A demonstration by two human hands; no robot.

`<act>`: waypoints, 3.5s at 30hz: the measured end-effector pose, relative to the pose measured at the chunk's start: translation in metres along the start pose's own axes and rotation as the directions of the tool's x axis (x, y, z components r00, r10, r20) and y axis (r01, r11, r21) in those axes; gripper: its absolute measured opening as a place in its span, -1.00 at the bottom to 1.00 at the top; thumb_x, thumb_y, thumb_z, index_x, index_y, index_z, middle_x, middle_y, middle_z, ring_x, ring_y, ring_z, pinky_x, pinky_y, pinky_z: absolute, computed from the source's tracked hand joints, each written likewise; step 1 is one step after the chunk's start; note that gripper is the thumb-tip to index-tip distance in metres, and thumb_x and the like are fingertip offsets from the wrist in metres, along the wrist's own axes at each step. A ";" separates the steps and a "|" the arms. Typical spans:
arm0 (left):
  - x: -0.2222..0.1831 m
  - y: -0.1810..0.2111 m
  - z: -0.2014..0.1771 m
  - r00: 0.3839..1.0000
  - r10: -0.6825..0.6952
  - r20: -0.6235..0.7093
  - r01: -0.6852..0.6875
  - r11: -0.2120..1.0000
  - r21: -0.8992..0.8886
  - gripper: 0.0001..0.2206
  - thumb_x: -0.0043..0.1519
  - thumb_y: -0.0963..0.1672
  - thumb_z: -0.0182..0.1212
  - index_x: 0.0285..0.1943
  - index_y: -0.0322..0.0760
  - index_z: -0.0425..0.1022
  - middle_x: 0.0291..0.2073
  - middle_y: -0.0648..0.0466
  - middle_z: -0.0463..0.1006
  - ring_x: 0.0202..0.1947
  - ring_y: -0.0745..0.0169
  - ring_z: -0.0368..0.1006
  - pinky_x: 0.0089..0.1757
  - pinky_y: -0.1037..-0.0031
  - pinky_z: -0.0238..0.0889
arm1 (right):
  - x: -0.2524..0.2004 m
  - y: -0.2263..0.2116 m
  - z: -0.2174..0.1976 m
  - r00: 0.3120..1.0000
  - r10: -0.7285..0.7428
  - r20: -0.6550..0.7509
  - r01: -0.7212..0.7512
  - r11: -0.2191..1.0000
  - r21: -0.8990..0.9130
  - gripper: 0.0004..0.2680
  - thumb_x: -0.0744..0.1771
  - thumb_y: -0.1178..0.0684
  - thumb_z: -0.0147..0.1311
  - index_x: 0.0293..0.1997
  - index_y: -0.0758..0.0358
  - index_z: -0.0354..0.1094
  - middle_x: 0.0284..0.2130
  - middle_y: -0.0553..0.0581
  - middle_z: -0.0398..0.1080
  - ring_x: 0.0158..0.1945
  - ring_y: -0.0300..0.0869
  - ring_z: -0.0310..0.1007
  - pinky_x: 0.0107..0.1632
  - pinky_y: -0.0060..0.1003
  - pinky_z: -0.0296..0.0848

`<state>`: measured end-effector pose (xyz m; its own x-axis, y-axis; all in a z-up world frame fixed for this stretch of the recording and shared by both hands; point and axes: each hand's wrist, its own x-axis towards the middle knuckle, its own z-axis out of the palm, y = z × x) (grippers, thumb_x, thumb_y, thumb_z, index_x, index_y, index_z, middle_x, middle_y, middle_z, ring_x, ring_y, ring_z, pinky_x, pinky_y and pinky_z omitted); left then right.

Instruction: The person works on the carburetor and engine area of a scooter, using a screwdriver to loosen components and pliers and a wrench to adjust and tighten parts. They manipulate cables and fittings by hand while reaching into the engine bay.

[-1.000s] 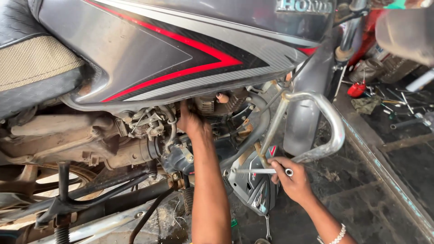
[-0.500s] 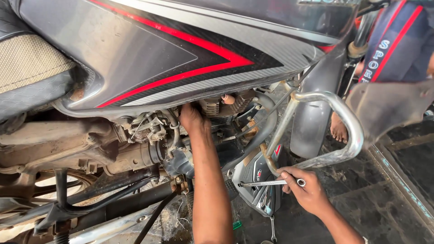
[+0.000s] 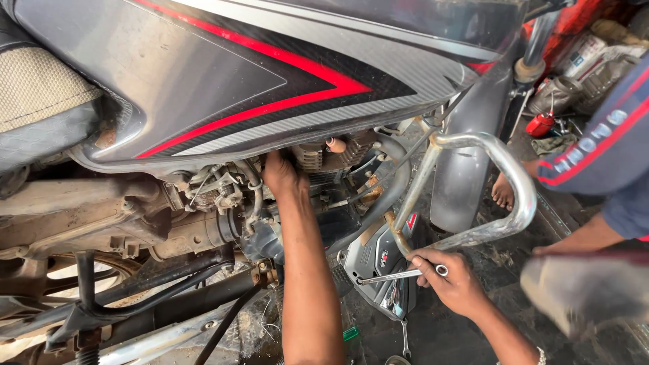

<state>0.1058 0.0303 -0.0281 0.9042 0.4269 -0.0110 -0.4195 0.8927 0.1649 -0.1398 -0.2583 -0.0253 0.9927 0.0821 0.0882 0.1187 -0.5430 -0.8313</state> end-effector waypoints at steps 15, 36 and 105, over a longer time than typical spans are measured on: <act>0.005 -0.006 0.005 0.994 0.043 -0.100 -0.039 0.998 0.044 -0.72 0.30 -0.18 0.19 0.07 -0.63 0.45 -0.04 -0.14 0.58 -0.05 0.02 0.54 -0.01 0.27 0.45 | 0.003 -0.013 0.022 0.975 0.058 0.213 -0.042 0.996 -0.075 -0.82 0.33 0.04 0.14 -0.12 0.33 0.56 -0.45 0.08 0.59 -0.53 -0.28 0.57 -0.41 -0.34 0.52; -0.008 0.013 0.012 0.995 -0.033 0.097 0.033 0.999 0.002 -0.68 0.28 -0.14 0.22 0.15 -0.48 0.45 -0.02 -0.09 0.60 0.02 0.09 0.54 0.08 0.32 0.43 | 0.005 0.000 0.018 0.953 -0.045 0.299 0.086 0.988 -0.125 -0.82 0.33 -0.01 0.12 -0.13 0.28 0.54 -0.42 0.10 0.58 -0.46 -0.18 0.58 -0.27 -0.25 0.50; -0.001 -0.016 -0.027 0.955 -0.155 0.254 0.195 0.971 -0.140 -0.68 0.33 -0.13 0.21 0.18 -0.47 0.45 0.04 -0.12 0.55 0.04 0.05 0.47 0.08 0.30 0.35 | 0.177 -0.202 0.147 0.902 -0.421 0.096 0.343 0.564 -0.751 -0.72 0.29 0.15 0.03 0.13 0.28 0.35 -0.26 0.48 0.51 -0.17 0.34 0.51 -0.11 0.19 0.45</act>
<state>0.1091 0.0193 -0.0568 0.9486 0.2327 0.2145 -0.2425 0.9699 0.0202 0.0092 -0.0110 0.0771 0.8436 0.3825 0.3769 0.4224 -0.9060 -0.0261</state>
